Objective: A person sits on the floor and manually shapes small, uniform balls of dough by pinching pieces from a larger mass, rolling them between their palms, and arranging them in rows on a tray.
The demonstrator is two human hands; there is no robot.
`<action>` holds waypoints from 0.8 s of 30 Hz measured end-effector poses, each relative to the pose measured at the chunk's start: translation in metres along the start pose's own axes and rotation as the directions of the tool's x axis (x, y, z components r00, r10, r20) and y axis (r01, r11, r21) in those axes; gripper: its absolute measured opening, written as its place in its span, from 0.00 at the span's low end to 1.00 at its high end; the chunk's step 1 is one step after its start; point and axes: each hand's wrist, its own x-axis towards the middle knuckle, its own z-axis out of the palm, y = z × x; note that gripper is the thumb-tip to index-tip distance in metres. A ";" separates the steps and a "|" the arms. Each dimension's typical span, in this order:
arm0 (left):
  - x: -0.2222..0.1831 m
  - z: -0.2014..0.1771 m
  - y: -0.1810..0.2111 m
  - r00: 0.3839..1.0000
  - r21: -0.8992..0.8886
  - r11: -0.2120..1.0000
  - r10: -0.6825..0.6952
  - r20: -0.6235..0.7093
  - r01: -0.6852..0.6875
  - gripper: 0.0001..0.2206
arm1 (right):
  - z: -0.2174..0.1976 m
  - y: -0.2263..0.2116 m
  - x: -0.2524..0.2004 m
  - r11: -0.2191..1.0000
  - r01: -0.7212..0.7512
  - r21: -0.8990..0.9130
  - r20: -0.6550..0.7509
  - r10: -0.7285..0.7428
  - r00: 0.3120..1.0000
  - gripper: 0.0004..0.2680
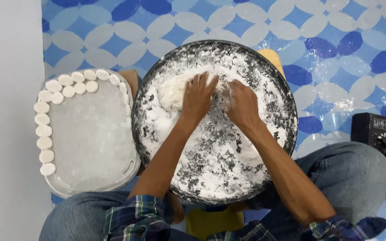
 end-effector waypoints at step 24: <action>0.008 0.013 -0.010 0.906 -0.276 0.925 -0.134 0.401 0.259 0.30 | -0.036 0.011 0.006 0.987 -0.157 -0.043 0.211 0.163 0.964 0.06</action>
